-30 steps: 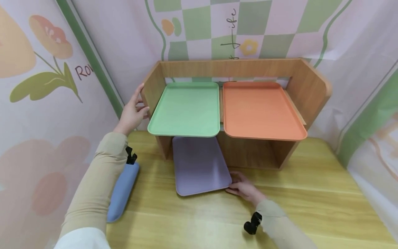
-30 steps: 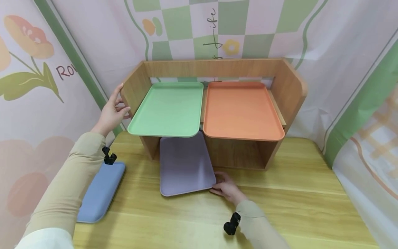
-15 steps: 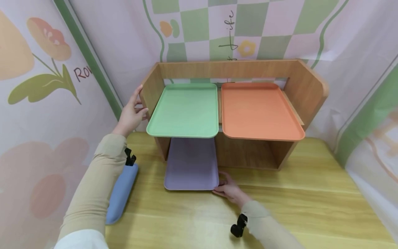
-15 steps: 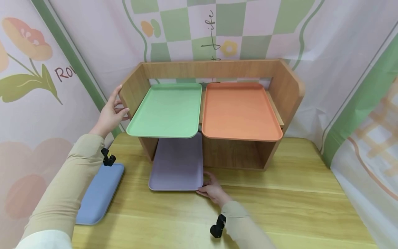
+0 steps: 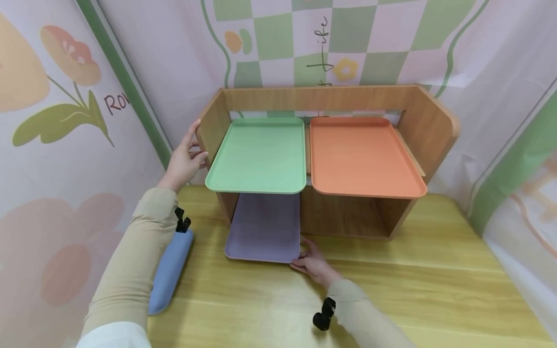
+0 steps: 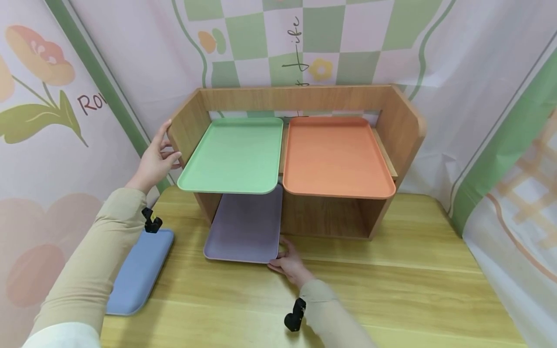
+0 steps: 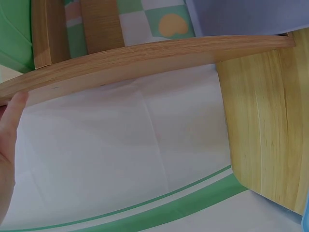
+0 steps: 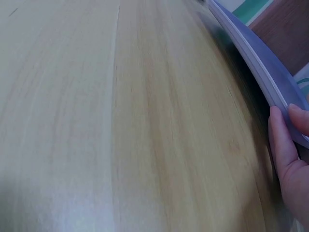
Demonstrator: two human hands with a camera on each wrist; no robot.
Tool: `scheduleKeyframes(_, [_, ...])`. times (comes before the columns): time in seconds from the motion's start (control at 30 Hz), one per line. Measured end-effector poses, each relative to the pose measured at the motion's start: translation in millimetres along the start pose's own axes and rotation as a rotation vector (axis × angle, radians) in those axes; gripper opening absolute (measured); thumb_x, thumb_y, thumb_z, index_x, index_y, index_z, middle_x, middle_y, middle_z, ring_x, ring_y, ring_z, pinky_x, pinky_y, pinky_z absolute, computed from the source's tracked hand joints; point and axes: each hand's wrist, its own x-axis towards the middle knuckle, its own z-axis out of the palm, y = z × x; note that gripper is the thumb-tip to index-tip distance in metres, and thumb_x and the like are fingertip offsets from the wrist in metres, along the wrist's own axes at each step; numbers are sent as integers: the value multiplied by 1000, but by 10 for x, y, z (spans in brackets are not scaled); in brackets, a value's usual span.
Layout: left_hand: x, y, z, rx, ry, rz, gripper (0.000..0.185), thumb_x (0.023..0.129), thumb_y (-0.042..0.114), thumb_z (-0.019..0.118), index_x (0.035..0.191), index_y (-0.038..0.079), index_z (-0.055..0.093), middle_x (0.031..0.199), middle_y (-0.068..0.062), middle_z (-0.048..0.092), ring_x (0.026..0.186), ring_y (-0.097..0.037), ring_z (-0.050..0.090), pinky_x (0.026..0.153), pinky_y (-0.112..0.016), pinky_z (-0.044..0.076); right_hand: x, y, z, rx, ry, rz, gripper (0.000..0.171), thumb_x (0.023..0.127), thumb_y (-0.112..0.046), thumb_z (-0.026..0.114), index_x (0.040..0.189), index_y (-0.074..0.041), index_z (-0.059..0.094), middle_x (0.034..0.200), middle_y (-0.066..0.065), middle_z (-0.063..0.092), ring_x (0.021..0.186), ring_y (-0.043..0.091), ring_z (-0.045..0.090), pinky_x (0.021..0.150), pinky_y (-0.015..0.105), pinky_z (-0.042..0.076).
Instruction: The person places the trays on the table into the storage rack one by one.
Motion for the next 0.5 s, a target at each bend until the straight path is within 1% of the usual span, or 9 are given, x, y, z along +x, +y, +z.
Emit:
scheduleKeyframes(0.23, [-4,4,2,1,1,-4,86,94,-2,50,143,58,12,133,-24,42,117,-41,54,85,-48,56,73,15,52,23,49,0,80,81,24,50,149,0,15,85,11,57,75,17,63,80,34,58])
scheduleKeyframes(0.5, [-1,-4,-1,8,0,0,87,95,-2,49,142,60,11,133,-24,42,117,-41,54,85,-48,56,132,40,76,55,101,-25,77,80,26,49,147,1,18,89,13,60,76,18,64,79,34,59])
